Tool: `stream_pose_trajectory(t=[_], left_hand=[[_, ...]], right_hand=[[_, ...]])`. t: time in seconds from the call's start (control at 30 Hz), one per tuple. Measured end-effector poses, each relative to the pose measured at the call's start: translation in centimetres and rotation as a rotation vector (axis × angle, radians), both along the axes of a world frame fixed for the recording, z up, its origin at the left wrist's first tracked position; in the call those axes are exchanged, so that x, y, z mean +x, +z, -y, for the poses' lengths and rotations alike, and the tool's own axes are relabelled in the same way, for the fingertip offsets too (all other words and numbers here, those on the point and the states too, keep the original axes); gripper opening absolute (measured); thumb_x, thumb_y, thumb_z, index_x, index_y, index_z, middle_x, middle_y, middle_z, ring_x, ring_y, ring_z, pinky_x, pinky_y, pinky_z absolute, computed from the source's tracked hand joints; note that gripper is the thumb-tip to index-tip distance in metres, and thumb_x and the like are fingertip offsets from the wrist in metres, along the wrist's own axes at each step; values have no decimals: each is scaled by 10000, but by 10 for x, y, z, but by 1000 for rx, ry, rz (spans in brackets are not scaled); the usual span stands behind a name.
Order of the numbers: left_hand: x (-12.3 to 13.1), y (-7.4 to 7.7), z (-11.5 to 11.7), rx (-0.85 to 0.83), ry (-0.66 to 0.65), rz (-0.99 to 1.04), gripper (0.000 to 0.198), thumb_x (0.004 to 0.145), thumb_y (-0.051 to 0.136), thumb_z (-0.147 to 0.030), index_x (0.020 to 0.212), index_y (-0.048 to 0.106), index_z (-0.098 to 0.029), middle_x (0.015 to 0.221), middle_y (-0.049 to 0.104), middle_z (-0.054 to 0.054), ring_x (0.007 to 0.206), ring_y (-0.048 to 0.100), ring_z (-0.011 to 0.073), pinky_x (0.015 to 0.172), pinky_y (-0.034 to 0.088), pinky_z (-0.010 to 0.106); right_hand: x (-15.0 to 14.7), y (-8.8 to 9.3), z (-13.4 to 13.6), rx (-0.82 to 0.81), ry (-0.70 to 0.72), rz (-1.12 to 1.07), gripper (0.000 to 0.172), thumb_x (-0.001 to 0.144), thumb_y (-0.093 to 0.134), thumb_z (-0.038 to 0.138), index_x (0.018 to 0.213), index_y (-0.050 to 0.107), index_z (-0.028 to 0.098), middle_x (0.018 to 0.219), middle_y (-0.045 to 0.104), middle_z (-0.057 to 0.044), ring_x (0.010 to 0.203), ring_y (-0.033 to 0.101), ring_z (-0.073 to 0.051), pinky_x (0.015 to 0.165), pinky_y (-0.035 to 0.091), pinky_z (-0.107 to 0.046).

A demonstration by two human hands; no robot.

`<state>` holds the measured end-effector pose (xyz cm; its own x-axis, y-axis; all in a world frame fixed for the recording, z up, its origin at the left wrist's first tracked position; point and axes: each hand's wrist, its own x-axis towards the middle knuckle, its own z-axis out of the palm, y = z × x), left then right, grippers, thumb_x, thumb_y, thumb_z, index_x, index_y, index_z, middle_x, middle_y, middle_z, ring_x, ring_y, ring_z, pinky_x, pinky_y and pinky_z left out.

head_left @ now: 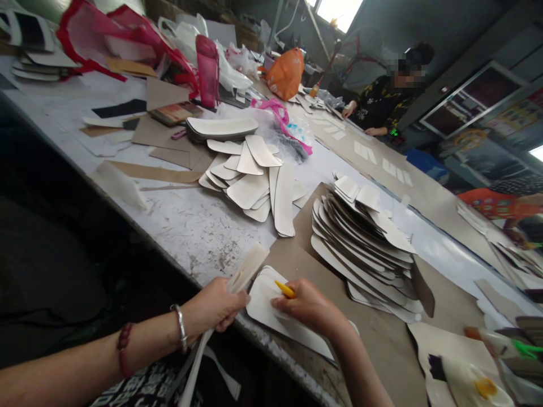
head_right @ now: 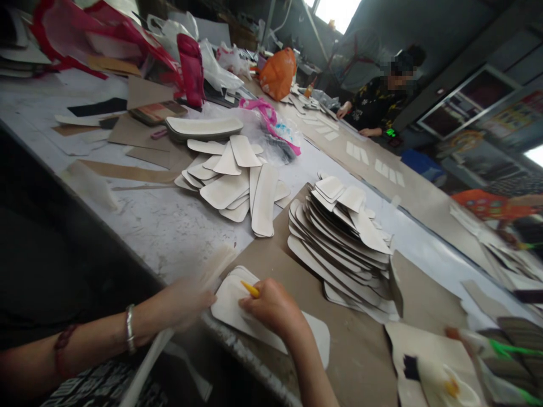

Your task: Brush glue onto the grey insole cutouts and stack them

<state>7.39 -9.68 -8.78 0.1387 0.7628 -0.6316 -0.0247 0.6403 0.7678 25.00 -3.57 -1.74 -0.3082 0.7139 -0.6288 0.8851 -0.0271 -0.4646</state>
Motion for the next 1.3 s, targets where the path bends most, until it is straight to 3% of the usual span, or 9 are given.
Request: stream_pose_trajectory(t=[0.23, 0.47, 0.7, 0.83, 1.0, 1.17, 1.3], left_hand=[[-3, 8, -3, -40, 0, 1, 90, 634, 515, -224, 586, 450, -185, 365, 364, -90, 306, 316, 55, 290, 187, 143], [-3, 1, -1, -74, 42, 47, 155, 656, 549, -257, 568, 447, -179, 370, 390, -81, 310, 335, 52, 296, 204, 142], [-2, 0, -2, -95, 38, 56, 160, 637, 553, -241, 536, 442, -188, 347, 388, -78, 288, 323, 59, 282, 195, 158], [-2, -3, -3, -71, 16, -8, 156, 633, 536, -240, 514, 451, -187, 349, 402, -69, 282, 336, 63, 280, 197, 163], [-4, -7, -4, -36, -28, -74, 295, 669, 517, -313, 413, 446, -184, 295, 406, -28, 262, 360, 87, 286, 226, 190], [-9, 3, -8, 23, -38, -106, 312, 662, 552, -349, 408, 488, -178, 329, 455, -8, 297, 392, 98, 327, 289, 206], [-8, 12, -19, 72, -26, -134, 203, 611, 597, -294, 456, 523, -187, 355, 466, -25, 343, 422, 109, 361, 318, 206]], right_hand=[[-4, 1, -2, -16, 43, 48, 201, 682, 547, 267, 537, 427, 197, 486, 364, 63, 482, 316, -84, 449, 197, -240], [0, 2, -1, -62, 58, 26, 233, 725, 549, 298, 554, 437, 187, 504, 373, 64, 499, 320, -75, 465, 223, -221], [-1, -11, -1, -35, 67, 52, 220, 703, 553, 305, 550, 443, 191, 496, 356, 65, 480, 309, -77, 449, 211, -229], [-3, -13, 0, 2, 75, 83, 204, 693, 558, 317, 559, 467, 193, 512, 366, 58, 488, 329, -86, 461, 209, -239], [-6, -11, 1, 31, 78, 106, 203, 687, 554, 322, 553, 465, 197, 524, 342, 56, 495, 318, -89, 465, 212, -238], [-7, -12, 1, 51, 69, 102, 181, 697, 554, 340, 595, 514, 195, 547, 373, 51, 510, 334, -92, 472, 224, -234], [-6, -13, 1, 75, 64, 95, 172, 708, 551, 345, 634, 564, 191, 561, 399, 44, 525, 345, -97, 482, 238, -235]])
